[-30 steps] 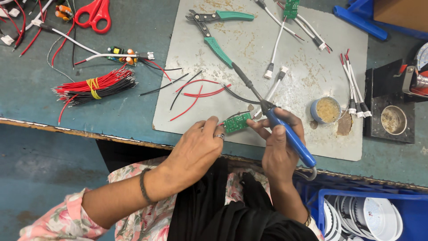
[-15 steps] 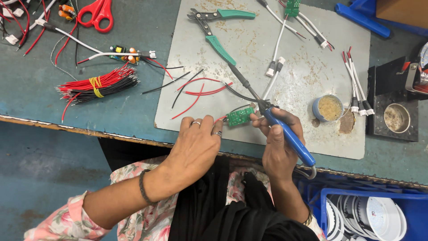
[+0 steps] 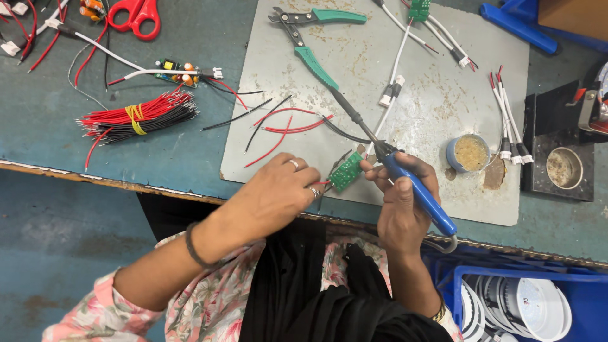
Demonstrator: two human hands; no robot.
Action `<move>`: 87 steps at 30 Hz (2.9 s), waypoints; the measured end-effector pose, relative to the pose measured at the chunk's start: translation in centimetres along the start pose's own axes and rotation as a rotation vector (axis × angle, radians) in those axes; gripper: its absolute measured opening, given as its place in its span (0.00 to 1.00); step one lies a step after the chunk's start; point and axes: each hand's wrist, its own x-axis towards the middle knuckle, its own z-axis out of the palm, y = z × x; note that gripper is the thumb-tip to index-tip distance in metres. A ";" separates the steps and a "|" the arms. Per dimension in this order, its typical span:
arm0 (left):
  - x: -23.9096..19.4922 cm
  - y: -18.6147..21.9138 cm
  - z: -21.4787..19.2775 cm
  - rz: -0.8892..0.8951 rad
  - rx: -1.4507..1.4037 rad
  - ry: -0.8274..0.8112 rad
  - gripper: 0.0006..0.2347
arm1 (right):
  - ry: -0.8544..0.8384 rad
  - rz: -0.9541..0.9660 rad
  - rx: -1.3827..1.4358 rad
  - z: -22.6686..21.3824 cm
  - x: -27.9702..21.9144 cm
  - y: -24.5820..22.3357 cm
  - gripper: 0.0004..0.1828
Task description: The person uses a soldering iron to attach red and black wires to a small green circuit board. They repeatedly heat the wire ends and apply solder to secure connections, then place the finished assembly on the workbench.
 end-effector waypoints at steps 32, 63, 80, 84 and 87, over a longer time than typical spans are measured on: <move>-0.2 2.7 4.1 -0.341 -0.203 0.448 0.03 | 0.058 -0.128 0.021 -5.1 0.5 -0.7 0.18; -0.5 2.3 4.1 -0.269 -0.140 0.398 0.03 | 0.068 0.145 -0.312 -5.7 5.5 -5.9 0.05; -0.3 1.7 2.4 -0.203 -0.022 0.263 0.05 | -0.008 0.155 -0.313 -5.6 7.0 -5.8 0.05; -0.2 1.2 1.9 -0.151 0.004 0.261 0.07 | -0.024 0.139 -0.300 -5.8 6.9 -5.6 0.06; -0.1 1.0 1.7 -0.135 0.009 0.254 0.07 | 0.001 0.116 -0.271 -6.1 6.8 -5.7 0.07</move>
